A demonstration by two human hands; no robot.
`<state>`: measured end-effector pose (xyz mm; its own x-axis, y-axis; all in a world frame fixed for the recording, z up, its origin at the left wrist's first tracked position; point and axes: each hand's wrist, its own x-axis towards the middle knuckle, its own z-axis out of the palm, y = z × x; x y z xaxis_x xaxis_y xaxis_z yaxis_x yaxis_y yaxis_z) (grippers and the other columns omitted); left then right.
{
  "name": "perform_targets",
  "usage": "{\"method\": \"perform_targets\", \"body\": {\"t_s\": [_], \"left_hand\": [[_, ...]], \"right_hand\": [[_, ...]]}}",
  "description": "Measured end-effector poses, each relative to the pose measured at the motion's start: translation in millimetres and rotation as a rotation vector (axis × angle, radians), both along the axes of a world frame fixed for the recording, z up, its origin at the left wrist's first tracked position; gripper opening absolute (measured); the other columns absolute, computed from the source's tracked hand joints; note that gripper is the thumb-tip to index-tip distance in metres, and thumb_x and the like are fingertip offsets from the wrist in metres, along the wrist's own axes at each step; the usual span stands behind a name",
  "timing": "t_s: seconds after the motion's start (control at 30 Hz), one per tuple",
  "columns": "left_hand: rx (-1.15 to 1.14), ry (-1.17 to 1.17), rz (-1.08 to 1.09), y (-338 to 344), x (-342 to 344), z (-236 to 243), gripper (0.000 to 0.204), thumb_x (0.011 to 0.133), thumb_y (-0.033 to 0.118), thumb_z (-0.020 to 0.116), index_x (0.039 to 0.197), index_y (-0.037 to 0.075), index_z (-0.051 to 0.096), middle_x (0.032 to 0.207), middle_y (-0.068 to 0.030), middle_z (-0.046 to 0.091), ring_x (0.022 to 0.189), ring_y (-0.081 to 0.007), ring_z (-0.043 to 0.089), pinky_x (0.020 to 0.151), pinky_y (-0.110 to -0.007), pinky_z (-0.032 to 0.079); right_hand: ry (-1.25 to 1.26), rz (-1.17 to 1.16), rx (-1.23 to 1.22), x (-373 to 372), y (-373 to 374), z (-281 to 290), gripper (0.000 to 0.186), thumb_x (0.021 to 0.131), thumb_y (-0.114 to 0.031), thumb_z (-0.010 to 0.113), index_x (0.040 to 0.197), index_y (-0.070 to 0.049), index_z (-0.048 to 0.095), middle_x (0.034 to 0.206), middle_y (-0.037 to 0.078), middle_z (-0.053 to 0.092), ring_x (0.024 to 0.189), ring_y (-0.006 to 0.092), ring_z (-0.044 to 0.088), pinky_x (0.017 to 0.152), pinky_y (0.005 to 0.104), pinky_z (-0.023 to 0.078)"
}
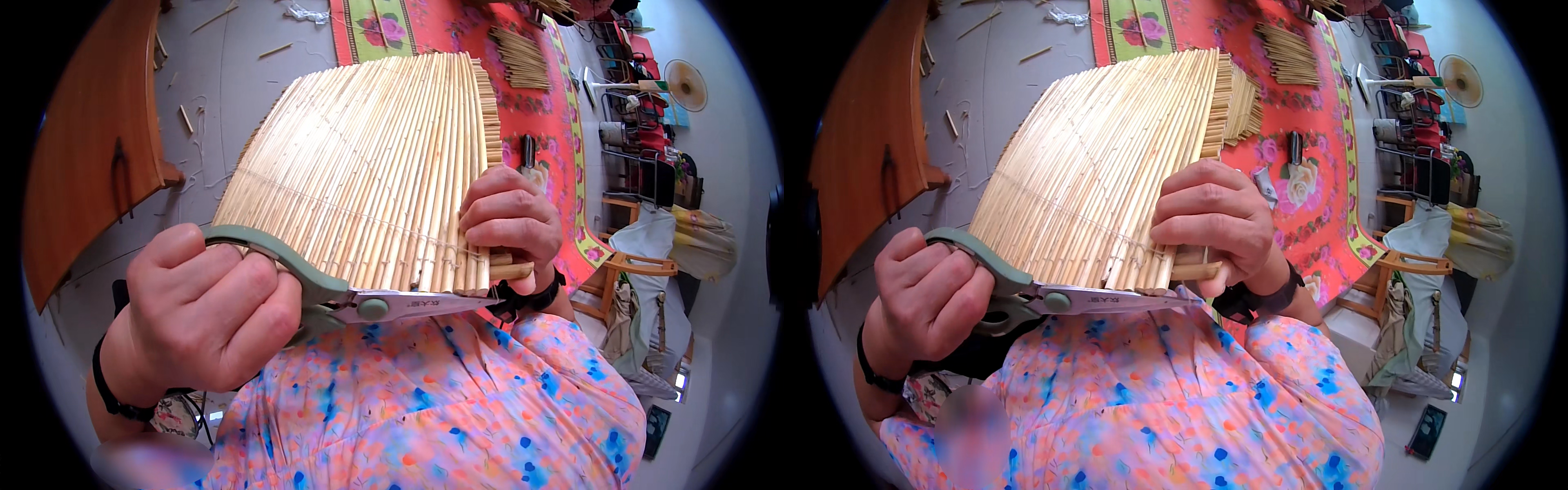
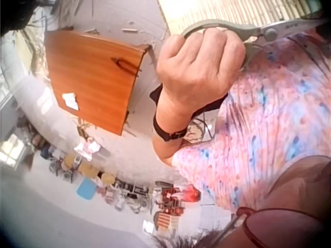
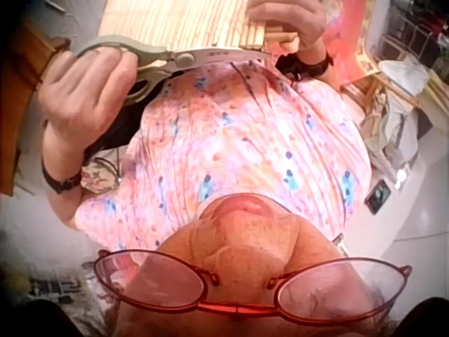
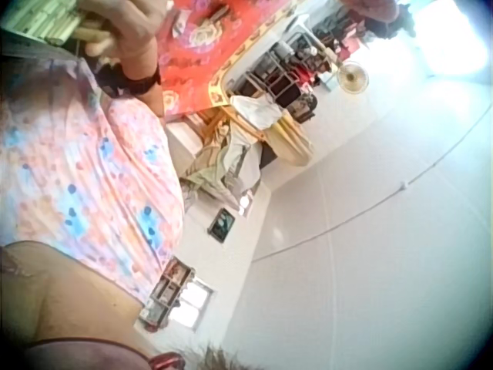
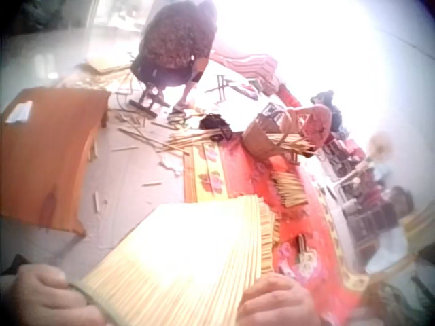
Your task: The person sits on the floor and weaves a bamboo mat by threading a white string through the ends of bamboo strips. They use scissors to trim excess string and a knife to adjust the bamboo edges, repeating the process to secure the mat's structure.
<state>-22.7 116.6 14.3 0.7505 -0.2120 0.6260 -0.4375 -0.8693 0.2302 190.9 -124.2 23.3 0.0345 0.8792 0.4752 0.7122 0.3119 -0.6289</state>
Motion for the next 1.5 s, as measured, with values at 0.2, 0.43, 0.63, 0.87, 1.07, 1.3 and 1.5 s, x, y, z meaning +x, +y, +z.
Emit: {"method": "perform_targets", "body": {"t_s": [0.2,0.43,0.63,0.87,1.07,1.3,1.5], "left_hand": [[-0.002,0.011,-0.004,1,0,1,0.018,0.054,0.008,0.061,0.072,0.007,0.057,0.061,0.0016,0.046,0.051,-0.0088,0.047,0.048,-0.025,0.025],[-0.007,0.071,-0.047,1,-5,8,0.024,0.059,0.008,0.066,0.080,0.001,0.058,0.064,-0.0032,0.051,0.052,-0.0125,0.047,0.052,-0.027,0.029],[0.141,0.030,-0.040,2,-7,18,0.018,0.065,0.006,0.065,0.081,0.001,0.058,0.066,-0.0053,0.055,0.052,-0.0125,0.048,0.052,-0.027,0.030],[0.336,-0.005,0.000,2,-15,33,0.013,0.072,0.003,0.064,0.084,0.002,0.059,0.067,-0.0067,0.058,0.055,-0.0137,0.053,0.054,-0.028,0.033],[0.365,-0.012,0.049,3,-23,34,0.011,0.069,0.004,0.063,0.079,0.007,0.059,0.067,-0.0024,0.057,0.054,-0.0116,0.051,0.053,-0.027,0.028],[0.431,-0.022,0.171,3,-25,39,0.008,0.072,0.007,0.062,0.079,0.008,0.059,0.070,-0.0007,0.056,0.055,-0.0113,0.051,0.053,-0.026,0.030],[0.480,0.016,0.317,28,-66,39,0.014,0.071,0.007,0.065,0.084,0.009,0.059,0.073,-0.0030,0.057,0.060,-0.0144,0.054,0.059,-0.030,0.037]], "right_hand": [[0.002,-0.003,0.004,1,0,1,0.061,0.092,-0.060,0.049,0.091,-0.002,0.068,0.084,0.009,0.065,0.075,0.0272,0.062,0.067,0.0367,0.050],[-0.005,0.022,0.015,3,1,0,0.059,0.093,-0.059,0.048,0.091,-0.004,0.069,0.084,0.008,0.066,0.075,0.0264,0.062,0.067,0.0368,0.050],[-0.028,0.041,0.023,3,0,-1,0.060,0.093,-0.059,0.047,0.092,-0.003,0.068,0.085,0.008,0.065,0.075,0.0261,0.061,0.066,0.0363,0.049],[-0.019,0.046,-0.002,0,6,5,0.060,0.094,-0.058,0.048,0.093,-0.002,0.068,0.086,0.009,0.065,0.076,0.0270,0.061,0.067,0.0366,0.050],[-0.021,0.010,0.001,-3,7,8,0.060,0.093,-0.058,0.048,0.093,-0.001,0.068,0.086,0.009,0.065,0.077,0.0275,0.062,0.068,0.0369,0.051],[-0.043,-0.023,0.056,1,14,5,0.061,0.094,-0.056,0.048,0.092,0.002,0.067,0.085,0.012,0.065,0.078,0.0293,0.063,0.071,0.0383,0.051],[-0.017,-0.164,0.077,6,11,9,0.061,0.097,-0.054,0.045,0.093,0.004,0.065,0.086,0.015,0.063,0.080,0.0307,0.062,0.073,0.0417,0.051]]}}
